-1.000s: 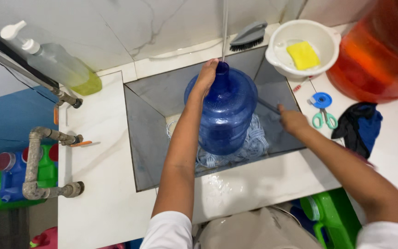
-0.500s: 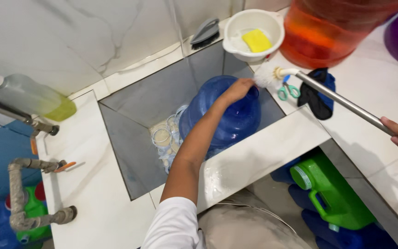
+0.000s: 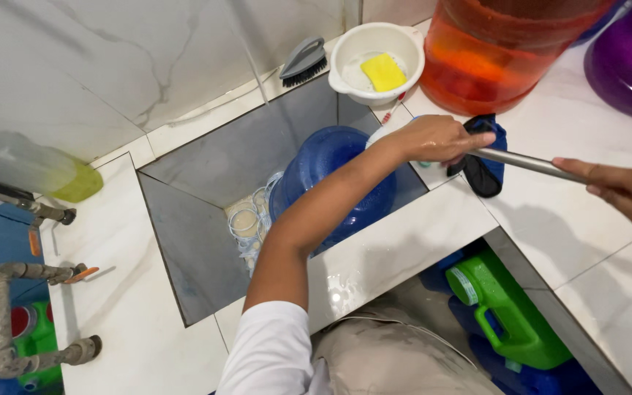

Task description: The person selects a large blue water bottle, places it in a sink, and scrubs the interior with a long-handled brush. They rinse the bottle under running water, wipe the exterior with a cloth, and place the bottle upright on a counter among other bottles.

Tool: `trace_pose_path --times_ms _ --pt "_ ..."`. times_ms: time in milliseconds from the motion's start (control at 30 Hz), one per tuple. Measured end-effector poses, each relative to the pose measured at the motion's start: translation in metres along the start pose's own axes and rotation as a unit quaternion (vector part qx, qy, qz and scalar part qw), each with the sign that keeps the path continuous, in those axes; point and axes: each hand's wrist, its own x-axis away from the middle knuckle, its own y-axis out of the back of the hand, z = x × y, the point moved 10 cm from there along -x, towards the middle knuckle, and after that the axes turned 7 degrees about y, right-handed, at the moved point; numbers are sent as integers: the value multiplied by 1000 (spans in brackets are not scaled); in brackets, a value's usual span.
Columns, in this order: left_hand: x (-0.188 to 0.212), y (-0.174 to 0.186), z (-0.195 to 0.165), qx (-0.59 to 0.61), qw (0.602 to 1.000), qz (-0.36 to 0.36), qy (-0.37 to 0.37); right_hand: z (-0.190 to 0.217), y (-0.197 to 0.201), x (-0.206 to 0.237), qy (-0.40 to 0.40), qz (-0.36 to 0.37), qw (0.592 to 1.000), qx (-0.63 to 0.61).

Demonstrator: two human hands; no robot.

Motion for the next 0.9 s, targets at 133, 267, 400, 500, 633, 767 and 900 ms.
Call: trace_pose_path --times_ms 133,267,400,500,633,767,900 --pt "0 19 10 -3 994 -106 23 -4 22 -64 26 72 997 2" --pt "3 5 30 -33 988 -150 -26 17 -6 -69 65 142 988 -12" --pt "4 -17 35 -41 986 -144 -76 5 -51 -50 17 131 990 -56" --pt "11 -10 19 -45 962 -213 -162 -13 -69 -50 -10 173 983 -61" --pt "23 -12 13 -69 951 -245 -173 11 -65 -41 -28 200 968 -147" --pt "33 -38 39 -240 955 -170 -46 79 -40 -33 40 120 968 -218" --pt "69 -9 41 -211 913 -334 -104 92 -17 -82 119 165 969 -137"
